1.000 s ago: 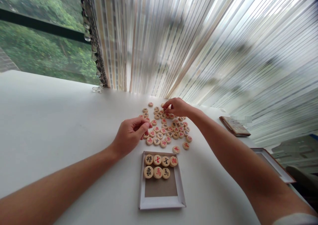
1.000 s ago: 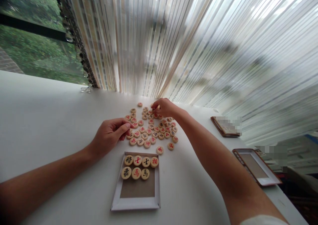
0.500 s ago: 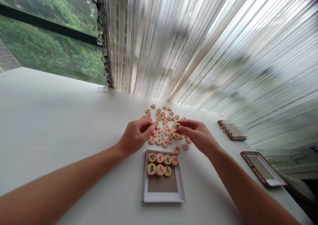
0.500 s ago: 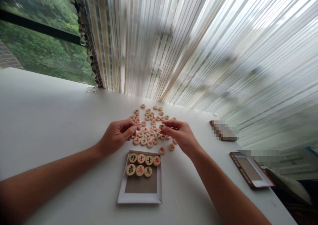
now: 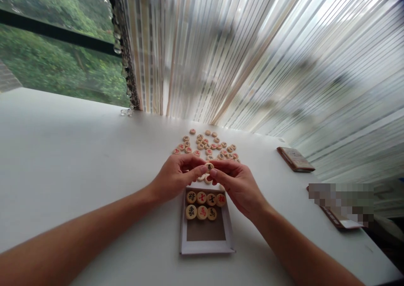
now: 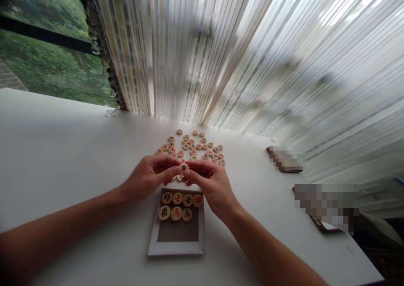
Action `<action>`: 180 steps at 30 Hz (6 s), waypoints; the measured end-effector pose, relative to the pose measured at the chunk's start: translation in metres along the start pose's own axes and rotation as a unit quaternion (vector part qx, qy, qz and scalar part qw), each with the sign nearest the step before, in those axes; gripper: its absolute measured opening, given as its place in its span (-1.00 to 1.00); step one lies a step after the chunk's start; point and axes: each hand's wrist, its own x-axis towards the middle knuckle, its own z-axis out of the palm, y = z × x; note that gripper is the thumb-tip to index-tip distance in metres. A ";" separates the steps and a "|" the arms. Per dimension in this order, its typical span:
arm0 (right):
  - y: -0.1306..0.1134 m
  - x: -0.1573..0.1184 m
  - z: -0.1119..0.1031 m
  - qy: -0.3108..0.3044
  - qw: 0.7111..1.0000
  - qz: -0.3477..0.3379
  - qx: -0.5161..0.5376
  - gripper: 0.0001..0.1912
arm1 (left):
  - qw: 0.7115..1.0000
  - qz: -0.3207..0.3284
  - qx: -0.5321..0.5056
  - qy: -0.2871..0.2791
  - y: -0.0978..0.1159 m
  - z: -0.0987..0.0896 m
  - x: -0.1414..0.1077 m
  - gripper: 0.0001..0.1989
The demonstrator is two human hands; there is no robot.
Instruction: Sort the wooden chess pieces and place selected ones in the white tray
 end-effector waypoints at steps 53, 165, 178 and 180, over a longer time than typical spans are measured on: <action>0.001 -0.024 -0.012 0.026 0.997 -0.052 -0.055 -0.67 | 0.991 -0.072 -0.097 -0.050 0.002 0.008 -0.004 -0.72; -0.009 -0.035 -0.003 -0.017 0.994 -0.039 -0.103 -0.62 | 0.999 0.035 -0.006 -0.026 0.007 0.015 -0.009 -0.75; -0.006 -0.038 -0.004 -0.006 0.988 -0.075 -0.131 -0.69 | 1.000 0.022 -0.016 -0.009 0.013 0.024 -0.013 -0.76; -0.006 -0.039 -0.004 -0.016 0.987 -0.089 -0.130 -0.72 | 0.999 0.036 0.026 -0.005 0.013 0.021 -0.013 -0.77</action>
